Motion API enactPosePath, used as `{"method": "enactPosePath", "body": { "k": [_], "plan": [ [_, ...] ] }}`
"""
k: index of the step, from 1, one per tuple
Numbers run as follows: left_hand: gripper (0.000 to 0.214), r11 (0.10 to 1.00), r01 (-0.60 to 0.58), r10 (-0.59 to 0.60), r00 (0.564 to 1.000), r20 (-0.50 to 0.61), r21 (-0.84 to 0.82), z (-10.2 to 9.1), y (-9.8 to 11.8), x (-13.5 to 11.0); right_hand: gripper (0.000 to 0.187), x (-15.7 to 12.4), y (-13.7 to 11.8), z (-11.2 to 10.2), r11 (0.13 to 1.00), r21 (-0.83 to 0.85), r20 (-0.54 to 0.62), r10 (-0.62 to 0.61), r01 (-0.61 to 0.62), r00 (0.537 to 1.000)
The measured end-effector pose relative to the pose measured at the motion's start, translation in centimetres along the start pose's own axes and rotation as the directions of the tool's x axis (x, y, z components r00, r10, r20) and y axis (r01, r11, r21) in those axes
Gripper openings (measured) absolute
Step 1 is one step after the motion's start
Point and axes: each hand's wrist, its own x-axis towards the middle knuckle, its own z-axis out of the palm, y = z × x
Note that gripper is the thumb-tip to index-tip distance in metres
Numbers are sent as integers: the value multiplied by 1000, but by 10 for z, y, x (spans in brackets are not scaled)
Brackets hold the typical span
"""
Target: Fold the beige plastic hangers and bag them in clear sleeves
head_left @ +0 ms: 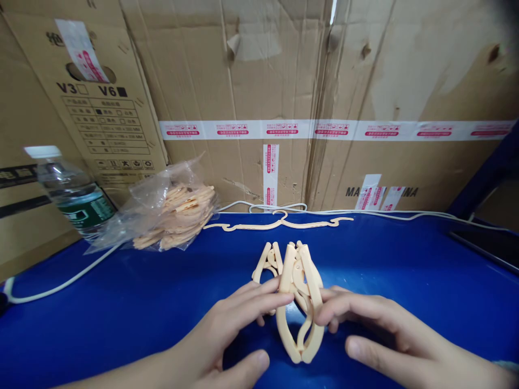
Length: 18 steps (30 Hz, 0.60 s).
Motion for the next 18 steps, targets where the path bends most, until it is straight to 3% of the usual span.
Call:
{"method": "enactPosePath", "body": {
  "k": [4, 11, 15, 18],
  "plan": [
    [53, 999, -40, 40, 998, 48, 8, 0, 0, 0, 26, 1, 0, -1, 999, -38, -19, -31, 31, 999],
    [63, 981, -167, 151, 976, 157, 96, -4, -3, 4, 33, -5, 7, -3, 997, -63, 20, 49, -48, 999],
    [68, 958, -271, 243, 941, 236, 94, -6, 0, 12, 29, -3, 4, -4, 997, 38, 0, 70, -70, 998],
    [71, 952, -283, 246, 932, 264, 112, -5, 5, 14, 28, 5, 0, -8, 980, 183, -5, 76, -74, 997]
  ]
}}
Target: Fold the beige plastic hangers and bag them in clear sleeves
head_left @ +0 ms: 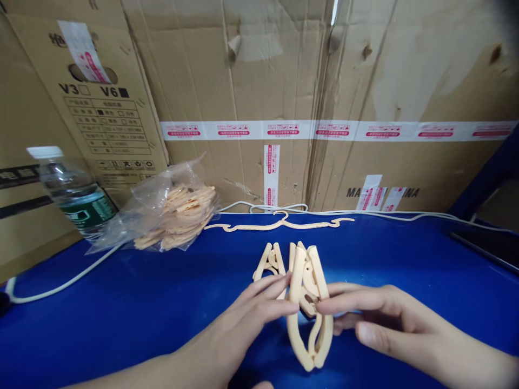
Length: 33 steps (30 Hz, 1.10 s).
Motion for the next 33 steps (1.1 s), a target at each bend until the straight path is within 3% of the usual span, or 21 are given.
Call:
{"method": "enactPosePath", "body": {
  "k": [4, 7, 9, 13, 16, 21, 28, 33],
  "plan": [
    [72, 994, 83, -81, 996, -35, 66, 2, 7, -1, 35, 12, -2, -18, 997, 65, -146, 58, -49, 988],
    [69, 985, 111, -100, 991, -89, 131, 5, 7, -3, 48, 18, 4, -35, 991, -53, -283, 106, -126, 953],
    [66, 978, 113, -93, 989, -116, 175, 6, 4, -4, 53, 19, 9, -43, 968, -206, -305, 78, -145, 949],
    [60, 950, 109, -92, 993, -71, 291, 10, -1, -6, 52, 18, 14, -42, 823, -566, -189, -73, -48, 979],
    [58, 917, 53, -71, 997, 31, 396, 13, -2, -6, 52, 16, 12, -34, 720, -694, -78, -87, 9, 993],
    [50, 846, -5, -82, 987, 139, 533, 17, -2, -6, 60, 12, 8, -22, 641, -767, -8, -59, 32, 998],
    [56, 786, -43, -45, 991, 125, 617, 29, -14, -8, 61, 14, 12, -12, 598, -800, 0, -91, 55, 996],
    [63, 770, 6, -101, 989, 112, 638, 30, -15, -7, 53, 15, 13, -9, 580, -813, 16, -74, 56, 997]
  ]
}}
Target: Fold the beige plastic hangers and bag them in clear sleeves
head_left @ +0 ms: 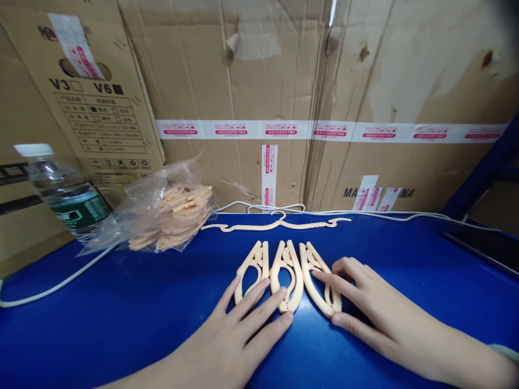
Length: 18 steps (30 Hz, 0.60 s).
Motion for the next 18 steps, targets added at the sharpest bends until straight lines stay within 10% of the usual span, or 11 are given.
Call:
{"method": "enactPosePath", "body": {
  "k": [18],
  "plan": [
    [57, 968, 148, -157, 987, -31, -203, -35, -2, 0, 54, -4, -1, -2, 997, -28, -106, -74, 71, 992]
  ]
}}
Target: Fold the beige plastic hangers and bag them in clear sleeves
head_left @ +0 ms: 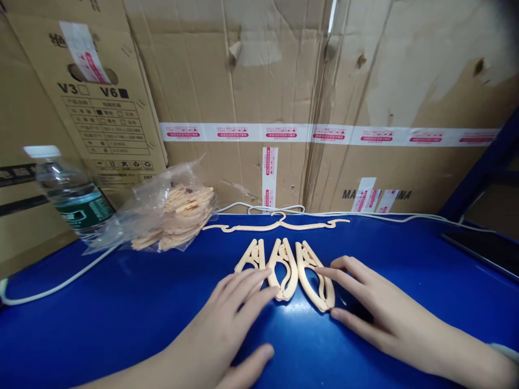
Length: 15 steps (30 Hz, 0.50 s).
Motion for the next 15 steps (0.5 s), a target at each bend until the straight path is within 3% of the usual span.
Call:
{"method": "enactPosePath", "body": {
  "k": [3, 9, 15],
  "plan": [
    [43, 996, 93, -93, 985, -145, -9, 6, -3, 0, 54, -2, -3, -1, 997, -21, -4, -71, 71, 997],
    [29, 998, 55, -54, 994, -91, 17, 7, -5, 2, 54, -5, -11, -4, 972, -161, -49, -182, 172, 982],
    [34, 994, 89, -97, 981, -167, -57, 14, -7, 0, 52, -1, -7, -2, 980, -162, 7, -119, 118, 993]
  ]
}}
